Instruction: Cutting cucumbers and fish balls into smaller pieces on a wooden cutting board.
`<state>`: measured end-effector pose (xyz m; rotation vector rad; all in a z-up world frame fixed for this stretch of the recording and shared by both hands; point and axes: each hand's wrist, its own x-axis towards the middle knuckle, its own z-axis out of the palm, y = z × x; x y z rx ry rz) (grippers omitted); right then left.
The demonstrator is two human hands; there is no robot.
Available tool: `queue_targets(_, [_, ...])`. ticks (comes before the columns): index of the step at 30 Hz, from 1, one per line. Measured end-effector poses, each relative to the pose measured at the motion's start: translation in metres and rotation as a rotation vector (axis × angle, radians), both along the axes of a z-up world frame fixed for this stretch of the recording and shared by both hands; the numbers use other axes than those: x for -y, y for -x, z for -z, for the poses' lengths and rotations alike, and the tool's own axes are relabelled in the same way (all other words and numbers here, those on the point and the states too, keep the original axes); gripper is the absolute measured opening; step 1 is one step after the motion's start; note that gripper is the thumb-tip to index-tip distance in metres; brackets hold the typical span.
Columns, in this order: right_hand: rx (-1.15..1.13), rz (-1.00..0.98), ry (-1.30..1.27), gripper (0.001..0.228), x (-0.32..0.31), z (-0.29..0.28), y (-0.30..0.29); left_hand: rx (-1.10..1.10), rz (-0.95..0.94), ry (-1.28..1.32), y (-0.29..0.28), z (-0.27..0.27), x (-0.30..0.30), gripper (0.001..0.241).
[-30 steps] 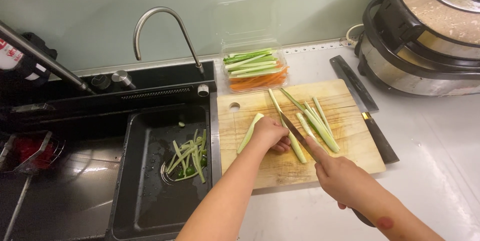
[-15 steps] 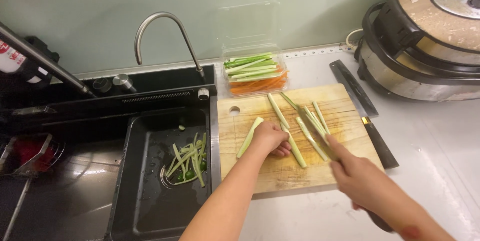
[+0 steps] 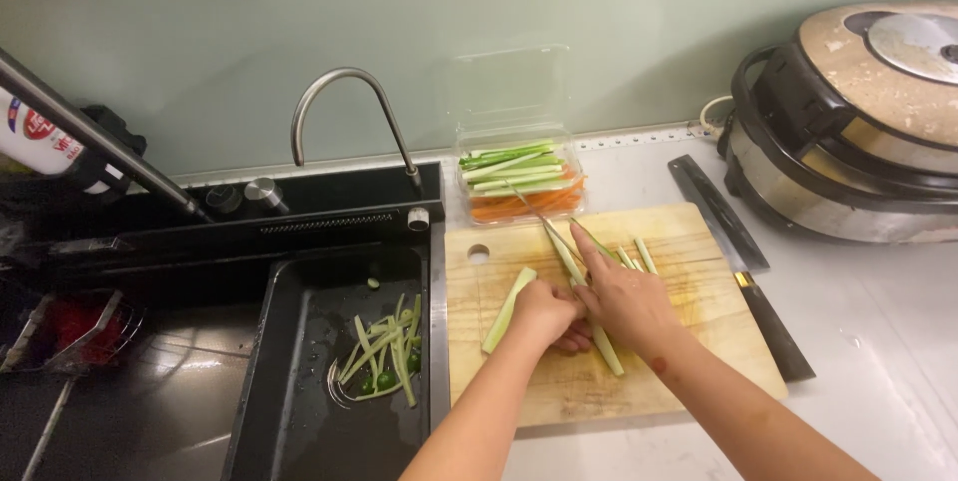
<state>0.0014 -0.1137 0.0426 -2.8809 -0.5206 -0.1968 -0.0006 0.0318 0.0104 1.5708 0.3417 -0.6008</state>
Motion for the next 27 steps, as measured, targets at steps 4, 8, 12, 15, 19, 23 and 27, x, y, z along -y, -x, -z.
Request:
queue_targets(4, [-0.028,0.058,0.057,0.082,0.002,-0.003,-0.008,-0.004,-0.029,0.045,-0.002,0.000,-0.004,0.013])
queue_targets(8, [-0.143,0.183,0.027,0.085,0.008,-0.012,0.003,-0.015,-0.008,0.029,0.000,0.004,-0.002,0.013])
queue_targets(12, [-0.073,0.125,-0.073,0.082,0.003,-0.001,-0.002,-0.004,-0.014,0.005,0.001,0.000,-0.001,0.013])
queue_targets(15, [-0.068,0.115,0.022,0.081,-0.006,-0.003,-0.006,-0.004,-0.032,-0.020,0.010,-0.019,-0.003,0.014])
queue_targets(19, [-0.084,0.127,0.043,0.080,-0.012,-0.007,-0.011,0.004,-0.031,-0.004,0.008,-0.010,-0.004,0.013])
queue_targets(23, [-0.056,0.120,0.038,0.087,-0.009,-0.004,-0.015,-0.002,-0.021,0.019,0.004,-0.005,-0.003,0.014])
queue_targets(27, [-0.095,0.152,0.007,0.082,-0.008,-0.007,-0.010,0.000,-0.033,-0.007,0.006,-0.010,-0.003,0.015])
